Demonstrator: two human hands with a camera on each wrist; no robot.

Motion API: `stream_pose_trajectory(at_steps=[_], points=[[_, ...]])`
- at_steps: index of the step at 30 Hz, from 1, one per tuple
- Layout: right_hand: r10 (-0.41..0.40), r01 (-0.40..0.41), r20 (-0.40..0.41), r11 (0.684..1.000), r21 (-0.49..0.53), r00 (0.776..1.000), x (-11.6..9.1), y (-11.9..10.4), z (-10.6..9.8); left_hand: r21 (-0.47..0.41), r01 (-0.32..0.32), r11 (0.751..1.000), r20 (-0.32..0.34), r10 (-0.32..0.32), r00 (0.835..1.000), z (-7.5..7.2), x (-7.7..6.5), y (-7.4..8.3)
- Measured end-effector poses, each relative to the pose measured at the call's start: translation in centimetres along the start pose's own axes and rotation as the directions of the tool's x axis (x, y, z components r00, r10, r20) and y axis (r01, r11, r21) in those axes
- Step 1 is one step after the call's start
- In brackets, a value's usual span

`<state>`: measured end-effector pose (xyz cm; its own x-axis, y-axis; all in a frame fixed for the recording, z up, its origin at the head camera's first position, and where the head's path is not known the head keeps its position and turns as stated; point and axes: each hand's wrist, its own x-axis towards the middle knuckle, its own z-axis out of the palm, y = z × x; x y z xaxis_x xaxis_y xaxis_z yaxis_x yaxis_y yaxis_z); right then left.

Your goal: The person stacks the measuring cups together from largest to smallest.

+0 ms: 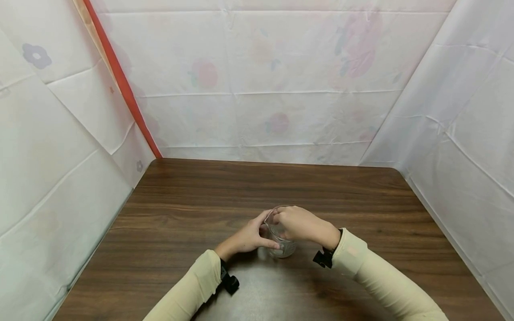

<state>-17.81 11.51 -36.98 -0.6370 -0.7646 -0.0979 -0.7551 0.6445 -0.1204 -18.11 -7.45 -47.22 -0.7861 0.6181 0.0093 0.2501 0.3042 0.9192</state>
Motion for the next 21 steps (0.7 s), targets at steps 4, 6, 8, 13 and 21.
stream_pose_trajectory(at_steps=[4,6,8,13,21], points=[[-0.005,0.005,0.004,1.000,0.001,1.000,0.04,-0.02,0.01,-0.003,-0.005,1.000,0.001,0.005,1.000,0.03,0.03,0.07],[-0.003,0.003,0.006,1.000,0.001,1.000,0.05,-0.03,0.02,-0.005,-0.006,1.000,0.000,0.006,1.000,0.05,0.05,0.08],[0.001,-0.001,0.004,1.000,0.000,1.000,0.07,-0.05,0.02,-0.002,-0.002,1.000,-0.003,0.002,1.000,0.05,0.05,0.10],[0.006,-0.006,-0.007,1.000,-0.004,1.000,0.05,-0.10,0.17,0.007,0.003,1.000,-0.012,-0.003,1.000,0.10,0.08,0.05],[0.009,-0.009,-0.022,1.000,0.003,1.000,-0.01,0.03,0.27,0.007,-0.005,1.000,-0.017,0.005,1.000,0.09,0.21,0.00]])
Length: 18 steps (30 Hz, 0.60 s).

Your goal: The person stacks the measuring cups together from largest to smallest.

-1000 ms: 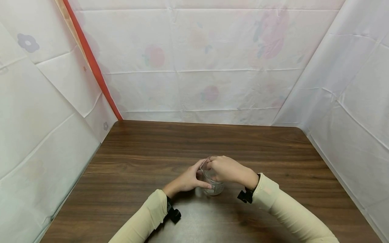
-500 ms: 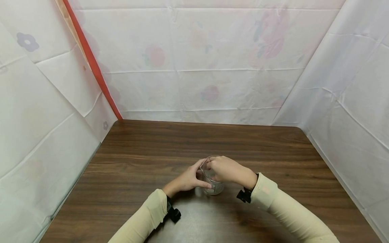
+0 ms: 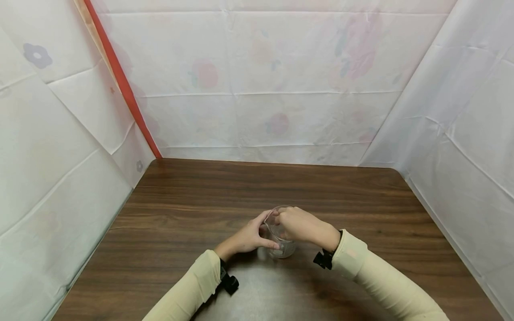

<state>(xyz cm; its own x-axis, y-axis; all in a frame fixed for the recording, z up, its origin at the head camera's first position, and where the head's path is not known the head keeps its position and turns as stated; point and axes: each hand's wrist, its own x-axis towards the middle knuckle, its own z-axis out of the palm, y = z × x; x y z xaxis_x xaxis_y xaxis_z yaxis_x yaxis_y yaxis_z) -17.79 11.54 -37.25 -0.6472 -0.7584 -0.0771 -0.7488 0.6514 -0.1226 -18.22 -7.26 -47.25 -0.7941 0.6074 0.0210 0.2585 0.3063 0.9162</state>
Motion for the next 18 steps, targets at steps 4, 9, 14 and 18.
stream_pose_trajectory(at_steps=[4,9,14,18], points=[[-0.005,0.005,-0.006,1.000,-0.004,1.000,0.03,0.04,0.07,0.009,0.000,1.000,-0.003,0.000,1.000,-0.03,-0.01,-0.02],[-0.011,0.011,-0.015,1.000,-0.019,1.000,0.04,0.02,0.13,0.019,0.007,1.000,-0.006,-0.007,1.000,-0.06,-0.03,-0.01],[-0.021,0.021,-0.018,1.000,-0.018,1.000,0.10,0.02,0.08,0.018,0.016,1.000,-0.007,-0.016,1.000,-0.07,-0.05,0.07],[-0.026,0.025,-0.016,1.000,-0.014,1.000,0.13,0.00,0.02,0.009,0.013,1.000,-0.003,-0.013,1.000,-0.10,-0.07,0.18]])
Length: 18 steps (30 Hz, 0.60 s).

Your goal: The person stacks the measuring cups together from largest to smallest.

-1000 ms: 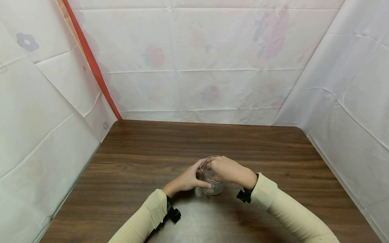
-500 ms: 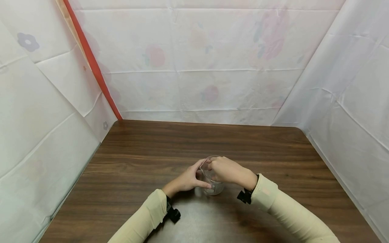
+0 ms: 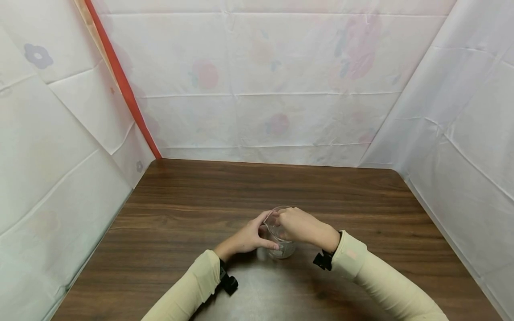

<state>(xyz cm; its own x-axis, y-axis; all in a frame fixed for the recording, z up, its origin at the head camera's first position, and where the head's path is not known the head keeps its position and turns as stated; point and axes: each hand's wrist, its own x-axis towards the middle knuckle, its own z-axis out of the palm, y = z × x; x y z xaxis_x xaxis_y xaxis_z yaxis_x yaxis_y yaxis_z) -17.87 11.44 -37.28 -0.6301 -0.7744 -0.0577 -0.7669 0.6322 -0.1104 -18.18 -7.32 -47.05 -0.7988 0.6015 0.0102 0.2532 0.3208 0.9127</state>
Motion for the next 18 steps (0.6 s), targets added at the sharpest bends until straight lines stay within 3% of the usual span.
stream_pose_trajectory(at_steps=[18], points=[[0.033,-0.033,0.028,0.999,0.009,0.999,-0.06,-0.16,-0.03,-0.005,-0.008,1.000,0.002,0.008,1.000,0.02,-0.14,0.02]])
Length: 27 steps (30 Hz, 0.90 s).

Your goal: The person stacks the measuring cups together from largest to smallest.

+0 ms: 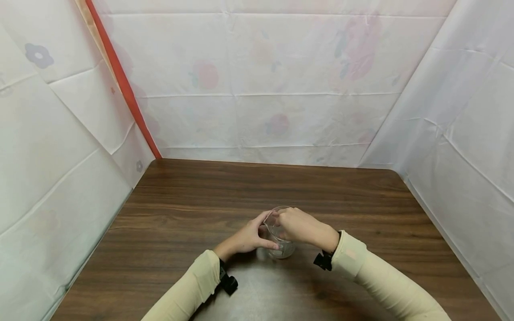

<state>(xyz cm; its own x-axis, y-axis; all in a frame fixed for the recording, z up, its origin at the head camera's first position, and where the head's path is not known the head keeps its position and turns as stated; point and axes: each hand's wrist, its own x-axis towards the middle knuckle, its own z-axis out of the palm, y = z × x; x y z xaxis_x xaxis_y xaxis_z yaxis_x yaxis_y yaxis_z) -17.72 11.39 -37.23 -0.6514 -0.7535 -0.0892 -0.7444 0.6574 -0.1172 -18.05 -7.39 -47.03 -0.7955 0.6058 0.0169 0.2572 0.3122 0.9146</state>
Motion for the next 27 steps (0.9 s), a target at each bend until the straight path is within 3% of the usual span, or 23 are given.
stream_pose_trajectory(at_steps=[10,27], points=[[0.017,-0.017,0.009,1.000,0.004,1.000,0.04,0.08,-0.03,0.007,-0.007,1.000,-0.003,0.007,1.000,-0.05,0.02,0.16],[-0.043,0.044,-0.007,0.997,0.064,0.999,-0.50,0.56,-0.21,-0.007,-0.007,1.000,0.006,0.007,1.000,0.04,0.10,-0.17]])
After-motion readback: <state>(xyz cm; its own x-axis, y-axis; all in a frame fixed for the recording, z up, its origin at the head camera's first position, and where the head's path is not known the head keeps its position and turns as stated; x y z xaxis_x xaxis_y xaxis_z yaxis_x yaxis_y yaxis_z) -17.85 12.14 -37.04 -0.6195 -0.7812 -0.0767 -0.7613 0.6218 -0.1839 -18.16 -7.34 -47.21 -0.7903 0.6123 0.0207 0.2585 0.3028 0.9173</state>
